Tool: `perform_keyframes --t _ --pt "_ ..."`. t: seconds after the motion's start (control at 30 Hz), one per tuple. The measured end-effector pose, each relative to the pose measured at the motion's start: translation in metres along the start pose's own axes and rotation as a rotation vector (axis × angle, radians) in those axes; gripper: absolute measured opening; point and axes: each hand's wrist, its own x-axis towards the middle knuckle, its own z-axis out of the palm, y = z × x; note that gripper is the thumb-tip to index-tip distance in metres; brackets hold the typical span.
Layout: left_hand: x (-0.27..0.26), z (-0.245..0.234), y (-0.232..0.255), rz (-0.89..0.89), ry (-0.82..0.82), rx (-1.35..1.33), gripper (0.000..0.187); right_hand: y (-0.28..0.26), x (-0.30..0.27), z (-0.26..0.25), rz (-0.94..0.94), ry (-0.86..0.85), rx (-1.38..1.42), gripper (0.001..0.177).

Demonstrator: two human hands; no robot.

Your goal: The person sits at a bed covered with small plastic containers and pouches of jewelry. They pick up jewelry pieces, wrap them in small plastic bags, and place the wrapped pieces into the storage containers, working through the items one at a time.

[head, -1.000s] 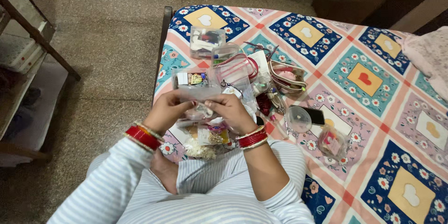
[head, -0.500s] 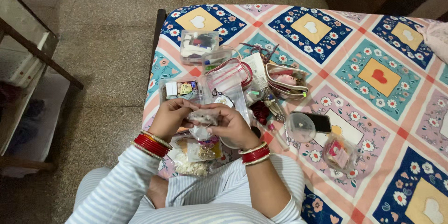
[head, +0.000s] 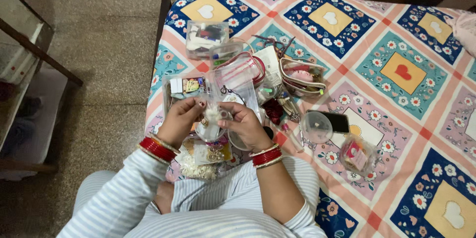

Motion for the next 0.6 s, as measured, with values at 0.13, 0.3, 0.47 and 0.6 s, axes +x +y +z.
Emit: perform_keyframes --t 0.13,0.3,0.47,0.6 --pt "0.012 0.005 -0.003 -0.175 0.075 -0.136 0.035 -0.004 0.002 0.010 -0.001 -0.129 0.100 0.042" --pt "0.019 -0.001 -0.017 -0.175 0.152 0.010 0.047 -0.006 -0.002 0.017 -0.035 -0.136 0.082 0.071" --pt "0.021 -0.010 -0.032 -0.071 0.083 0.101 0.043 -0.001 0.005 0.009 0.033 -0.134 -0.059 0.038" --pt "0.002 -0.008 -0.029 0.051 0.146 0.310 0.028 0.005 0.011 0.002 0.090 0.008 -0.418 0.026"
